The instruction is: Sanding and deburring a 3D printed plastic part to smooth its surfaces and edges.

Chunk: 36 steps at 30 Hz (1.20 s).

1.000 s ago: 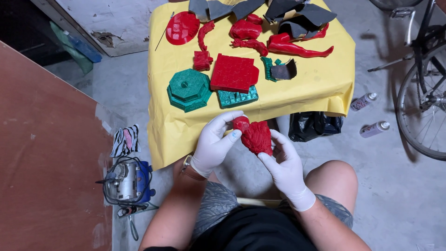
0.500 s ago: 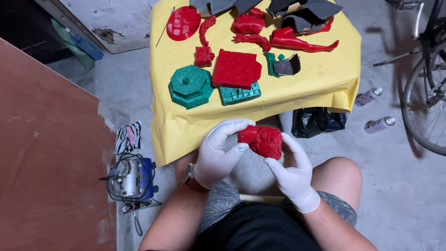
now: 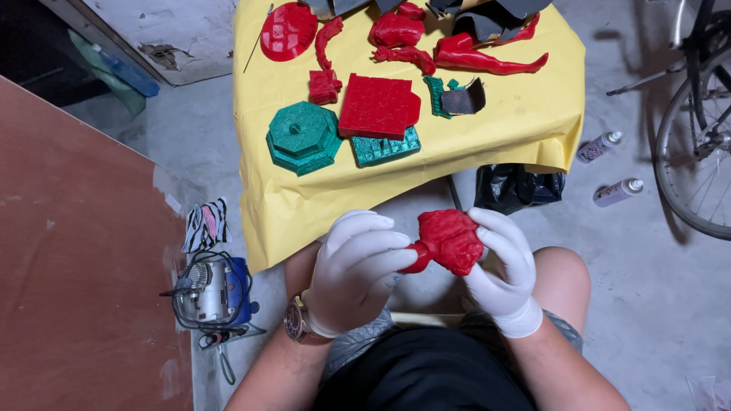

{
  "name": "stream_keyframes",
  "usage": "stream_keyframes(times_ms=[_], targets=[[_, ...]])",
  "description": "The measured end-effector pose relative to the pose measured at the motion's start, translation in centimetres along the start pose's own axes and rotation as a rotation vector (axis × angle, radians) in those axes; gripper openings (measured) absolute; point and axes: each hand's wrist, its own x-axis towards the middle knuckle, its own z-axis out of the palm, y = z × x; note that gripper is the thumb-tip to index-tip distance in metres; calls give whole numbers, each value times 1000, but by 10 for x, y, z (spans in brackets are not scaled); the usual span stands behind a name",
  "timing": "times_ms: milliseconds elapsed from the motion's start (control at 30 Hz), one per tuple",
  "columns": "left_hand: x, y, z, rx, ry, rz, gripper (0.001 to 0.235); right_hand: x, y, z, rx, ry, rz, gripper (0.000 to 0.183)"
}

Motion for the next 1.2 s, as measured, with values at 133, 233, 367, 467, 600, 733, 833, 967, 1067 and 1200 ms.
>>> stream_keyframes(times_ms=[133,233,367,467,600,733,833,967,1067,1200], targets=[[-7,0,7,1,25,43,23,3,5,-11,-18,-56,-76,57],[-8,0,8,-54,28,50,26,3,4,-11,26,-70,-91,60],[-8,-3,17,-72,26,31,28,5,-5,3,25,-13,67,57],[-11,-15,24,-117,-3,-41,34,-29,13,9,96,13,334,59],[-21,-25,22,-263,-194,-320,59,-61,25,20,216,45,743,66],[-17,-20,12,-317,-386,-528,63,-61,24,20,293,-13,886,69],[-22,-24,15,-252,-422,-534,69,-55,19,25,276,-25,911,66],[-30,-35,19,-185,-398,-632,79,-51,18,33,287,-63,929,63],[-30,-40,17,-175,-430,-710,82,-48,17,38,325,-66,965,63],[-28,-41,14,-74,-449,-648,80,-40,15,40,298,-156,955,65]])
